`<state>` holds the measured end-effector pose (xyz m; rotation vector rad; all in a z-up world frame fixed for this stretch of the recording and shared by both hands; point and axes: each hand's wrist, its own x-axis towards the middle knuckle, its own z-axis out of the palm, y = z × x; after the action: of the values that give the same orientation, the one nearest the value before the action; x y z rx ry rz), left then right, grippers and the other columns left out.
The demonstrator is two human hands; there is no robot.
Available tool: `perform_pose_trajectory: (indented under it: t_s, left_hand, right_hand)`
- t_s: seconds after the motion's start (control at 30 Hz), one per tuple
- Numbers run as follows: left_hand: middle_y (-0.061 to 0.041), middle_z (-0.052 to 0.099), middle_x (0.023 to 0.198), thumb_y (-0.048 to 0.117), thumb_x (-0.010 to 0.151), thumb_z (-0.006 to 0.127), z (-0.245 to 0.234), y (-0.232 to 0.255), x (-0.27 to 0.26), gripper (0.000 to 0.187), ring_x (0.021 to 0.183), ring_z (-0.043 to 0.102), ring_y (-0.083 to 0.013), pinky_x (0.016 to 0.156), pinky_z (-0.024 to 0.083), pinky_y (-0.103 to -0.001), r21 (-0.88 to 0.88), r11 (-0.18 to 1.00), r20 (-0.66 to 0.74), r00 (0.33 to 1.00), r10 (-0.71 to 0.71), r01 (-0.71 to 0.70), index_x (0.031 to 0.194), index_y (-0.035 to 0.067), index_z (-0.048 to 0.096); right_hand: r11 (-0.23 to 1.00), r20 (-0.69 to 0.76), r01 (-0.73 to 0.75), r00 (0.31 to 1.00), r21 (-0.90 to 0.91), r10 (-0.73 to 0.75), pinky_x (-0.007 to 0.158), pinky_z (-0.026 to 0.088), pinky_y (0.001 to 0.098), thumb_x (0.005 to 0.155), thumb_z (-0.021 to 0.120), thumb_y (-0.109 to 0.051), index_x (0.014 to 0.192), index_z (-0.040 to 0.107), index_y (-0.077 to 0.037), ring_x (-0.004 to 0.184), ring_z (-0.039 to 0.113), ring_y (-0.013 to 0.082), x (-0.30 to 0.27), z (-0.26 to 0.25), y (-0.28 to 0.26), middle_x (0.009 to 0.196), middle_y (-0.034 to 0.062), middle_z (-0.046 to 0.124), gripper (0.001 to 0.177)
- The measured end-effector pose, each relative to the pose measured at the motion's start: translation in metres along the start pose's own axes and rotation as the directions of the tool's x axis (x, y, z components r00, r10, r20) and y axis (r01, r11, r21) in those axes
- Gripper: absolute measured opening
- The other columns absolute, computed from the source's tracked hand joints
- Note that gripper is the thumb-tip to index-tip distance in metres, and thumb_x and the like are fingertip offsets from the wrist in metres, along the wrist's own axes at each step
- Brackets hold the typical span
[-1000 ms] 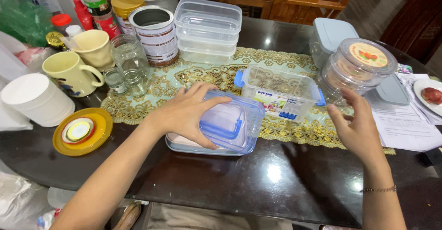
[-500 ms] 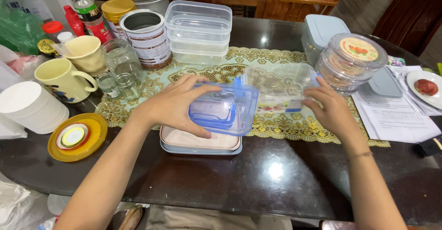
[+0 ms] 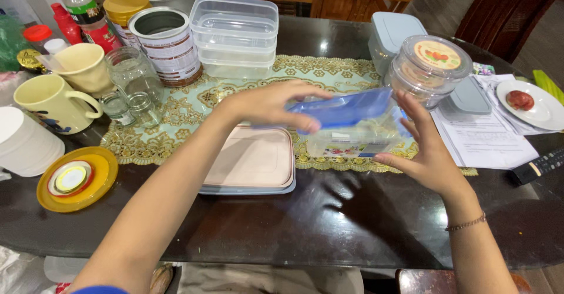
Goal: The person opens and closes various plastic and glass containers on a dining table, then stacks them by size and type. They handle rectangular plastic containers with snap lids, round glass jars with screw lids, and smaller round containers, arranging them into neat stacks.
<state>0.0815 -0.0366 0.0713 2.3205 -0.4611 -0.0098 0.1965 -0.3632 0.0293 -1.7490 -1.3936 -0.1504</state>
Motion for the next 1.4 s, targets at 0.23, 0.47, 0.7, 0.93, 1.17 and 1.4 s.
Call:
perform_pose_trajectory:
  t_s: [0.23,0.47,0.7,0.93,1.17,1.4]
  left_hand:
    - [-0.019,0.07,0.133,0.082,0.07,0.051,-0.018,0.015,0.057,0.1,0.107,0.068,-0.0333,0.072,0.055,-0.046,-0.27,0.911,0.241,0.938,-0.249,0.311,0.145,0.018,0.06]
    - [-0.009,0.062,0.136,0.095,0.07,0.036,-0.003,0.022,0.071,0.111,0.115,0.064,-0.0245,0.072,0.068,-0.049,-0.592,0.781,0.161,0.979,-0.126,0.198,0.155,0.023,0.035]
    - [-0.014,0.071,0.111,0.041,0.09,0.065,0.041,-0.022,0.078,0.073,0.082,0.068,-0.0241,0.055,0.051,-0.042,-0.514,0.856,-0.395,0.898,-0.193,-0.042,0.152,0.018,0.033]
    - [-0.02,0.07,0.103,0.03,0.098,0.065,0.061,-0.072,0.107,0.056,0.097,0.07,-0.0345,0.087,0.055,-0.044,-0.025,0.95,-0.563,0.781,-0.271,0.312,0.141,0.003,0.043]
    - [-0.031,0.047,0.13,0.03,0.098,0.062,0.075,-0.055,0.1,0.049,0.107,0.063,-0.0498,0.09,0.052,-0.052,0.124,0.836,-0.581,0.722,-0.376,0.535,0.129,-0.007,0.051]
    - [-0.027,0.053,0.123,0.029,0.096,0.064,0.084,-0.05,0.094,0.042,0.107,0.062,-0.0461,0.086,0.053,-0.052,0.297,0.795,-0.637,0.73,-0.247,0.529,0.116,-0.008,0.062]
  right_hand:
    - [0.973,-0.184,-0.095,0.974,0.213,0.135,0.109,0.055,0.0443,0.102,0.065,-0.002,0.167,0.011,-0.014,0.139,0.054,0.0315,0.02,-0.002,0.015,0.154,0.0161,0.037,0.085]
    - [0.916,-0.3,-0.21,0.9,0.341,0.318,0.077,0.066,0.034,0.113,0.061,-0.009,0.135,0.036,-0.002,0.096,0.074,0.024,0.024,-0.026,0.035,0.126,0.0167,0.058,0.034]
    - [0.82,-0.233,-0.433,0.812,0.375,0.535,0.047,0.057,0.0288,0.102,0.061,-0.014,0.137,0.041,0.001,0.055,0.067,0.0152,0.014,-0.033,0.037,0.078,0.0086,0.069,0.043]
    - [0.822,-0.196,-0.555,0.798,0.127,0.569,0.043,0.036,0.0262,0.101,0.067,-0.022,0.139,0.064,0.0,0.049,0.048,0.0084,0.021,-0.026,0.057,0.063,0.0031,0.059,0.044]
    - [0.755,-0.199,-0.623,0.781,-0.203,0.591,0.048,0.046,0.0288,0.097,0.066,-0.03,0.133,0.069,-0.008,0.047,0.059,0.0124,0.03,-0.018,0.07,0.061,0.0082,0.065,0.042]
    - [0.704,-0.169,-0.694,0.72,-0.152,0.673,0.047,0.05,0.0306,0.097,0.064,-0.031,0.127,0.072,-0.005,0.051,0.064,0.0141,0.033,-0.014,0.064,0.068,0.01,0.071,0.04]
